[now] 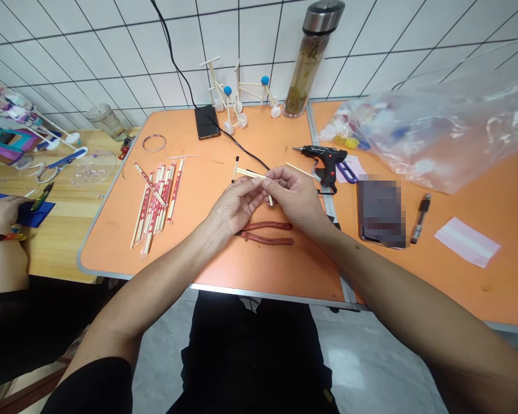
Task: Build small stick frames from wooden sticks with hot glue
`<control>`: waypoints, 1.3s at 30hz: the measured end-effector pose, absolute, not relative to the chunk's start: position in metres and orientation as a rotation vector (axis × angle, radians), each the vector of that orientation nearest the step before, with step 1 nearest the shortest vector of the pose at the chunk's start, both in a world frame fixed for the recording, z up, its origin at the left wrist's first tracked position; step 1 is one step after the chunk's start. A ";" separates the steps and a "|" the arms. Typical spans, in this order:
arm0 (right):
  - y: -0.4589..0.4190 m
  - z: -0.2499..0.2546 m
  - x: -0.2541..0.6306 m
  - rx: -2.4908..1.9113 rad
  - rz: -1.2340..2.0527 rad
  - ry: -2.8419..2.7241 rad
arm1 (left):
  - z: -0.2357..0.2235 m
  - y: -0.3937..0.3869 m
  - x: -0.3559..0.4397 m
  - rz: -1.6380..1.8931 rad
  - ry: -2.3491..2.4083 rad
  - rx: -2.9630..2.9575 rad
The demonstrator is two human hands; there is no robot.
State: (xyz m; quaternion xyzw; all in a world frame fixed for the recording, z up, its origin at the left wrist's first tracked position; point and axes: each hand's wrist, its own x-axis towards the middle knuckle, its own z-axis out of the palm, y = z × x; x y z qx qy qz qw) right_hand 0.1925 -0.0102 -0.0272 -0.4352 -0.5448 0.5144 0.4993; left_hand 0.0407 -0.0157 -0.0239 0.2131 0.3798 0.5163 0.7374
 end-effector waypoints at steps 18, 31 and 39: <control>-0.014 0.015 0.232 -1.337 0.408 -2.367 | -0.016 -0.017 0.012 0.977 1.264 1.956; -0.009 0.005 0.225 -1.122 0.983 -1.660 | -0.016 -0.006 0.010 1.187 1.016 1.333; -0.015 0.005 0.213 -1.070 1.224 -1.597 | -0.007 -0.013 0.017 1.097 0.928 1.325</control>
